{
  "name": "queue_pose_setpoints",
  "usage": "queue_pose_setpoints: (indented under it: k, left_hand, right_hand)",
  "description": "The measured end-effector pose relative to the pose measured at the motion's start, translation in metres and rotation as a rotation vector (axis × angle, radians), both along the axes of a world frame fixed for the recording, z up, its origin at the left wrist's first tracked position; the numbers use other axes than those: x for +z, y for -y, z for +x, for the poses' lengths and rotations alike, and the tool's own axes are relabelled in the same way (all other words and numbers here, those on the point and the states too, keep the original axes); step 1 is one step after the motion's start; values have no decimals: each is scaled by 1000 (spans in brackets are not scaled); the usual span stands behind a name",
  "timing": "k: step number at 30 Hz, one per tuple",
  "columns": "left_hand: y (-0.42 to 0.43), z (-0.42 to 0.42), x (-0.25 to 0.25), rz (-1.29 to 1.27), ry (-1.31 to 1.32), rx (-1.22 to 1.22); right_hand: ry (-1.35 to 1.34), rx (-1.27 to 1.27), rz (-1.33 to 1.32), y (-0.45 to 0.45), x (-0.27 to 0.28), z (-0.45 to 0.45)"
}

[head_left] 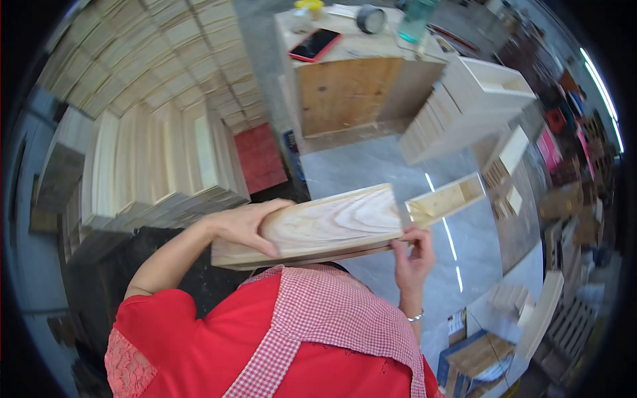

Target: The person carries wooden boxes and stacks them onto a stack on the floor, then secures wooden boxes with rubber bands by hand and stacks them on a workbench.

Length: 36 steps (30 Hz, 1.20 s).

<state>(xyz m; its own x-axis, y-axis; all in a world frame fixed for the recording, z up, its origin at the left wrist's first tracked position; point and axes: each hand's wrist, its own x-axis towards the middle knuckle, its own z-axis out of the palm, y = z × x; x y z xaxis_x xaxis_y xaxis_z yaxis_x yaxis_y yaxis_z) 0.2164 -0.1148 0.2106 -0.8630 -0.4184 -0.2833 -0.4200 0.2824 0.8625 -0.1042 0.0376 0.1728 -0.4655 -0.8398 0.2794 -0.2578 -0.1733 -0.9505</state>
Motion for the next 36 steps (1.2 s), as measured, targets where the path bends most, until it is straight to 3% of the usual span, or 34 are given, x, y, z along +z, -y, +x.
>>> queue_pose_setpoints:
  k: [1, 4, 9, 12, 15, 16, 20, 23, 25, 27, 29, 31, 32, 33, 34, 35, 36]
  left_hand:
    - [-4, -26, -3, -111, -77, -6]
    - [-15, -88, 2, -437, 37, -69]
    - [1, -127, -25, -308, 23, -226]
    - [19, -145, -51, -247, -22, -333]
    - [38, -165, -46, -193, 536, 114]
    - [42, -161, -51, -199, 497, 113]
    - [48, -151, -53, -282, 169, -312]
    - [99, -137, -37, -236, -177, -240]
    - [115, -123, -3, -54, -402, 299]
    - [127, -105, 20, 213, -622, 774]
    - [138, -76, 30, 452, -1075, 1028]
    - [127, -71, 43, 494, -1198, 916]
    - [120, -65, 48, 496, -1257, 877]
    - [122, -64, 32, 379, -1205, 1038]
    - [130, -65, 2, 252, -1142, 1197]
    - [137, -70, -34, 197, -1064, 1153]
    - [123, -94, -25, 361, -1066, 986]
  right_hand:
    - [-44, 39, 7, -5, 0, 5]
    - [-139, 113, 60, -23, 0, 6]
    - [-9, 30, 165, -48, -2, 2]
    - [-89, -63, 322, -50, 5, 7]
    - [190, 170, 279, -44, 3, 52]
    - [156, 160, 292, -38, -2, 47]
    - [89, 224, 340, -24, -23, 41]
    - [21, 386, 374, -12, -20, 37]
    - [2, 385, 391, -10, -26, 33]
    - [33, 131, 375, -14, -82, 23]
    - [-143, -294, 823, -35, -158, -15]
    - [-251, -509, 971, -62, -175, -40]
    - [-221, -451, 921, -64, -167, -52]
    - [-182, -374, 873, -55, -149, -54]
    - [-62, -336, 724, -34, -116, -49]
    - [61, -303, 580, -11, -82, -46]
    - [78, -229, 451, 10, -64, -45]
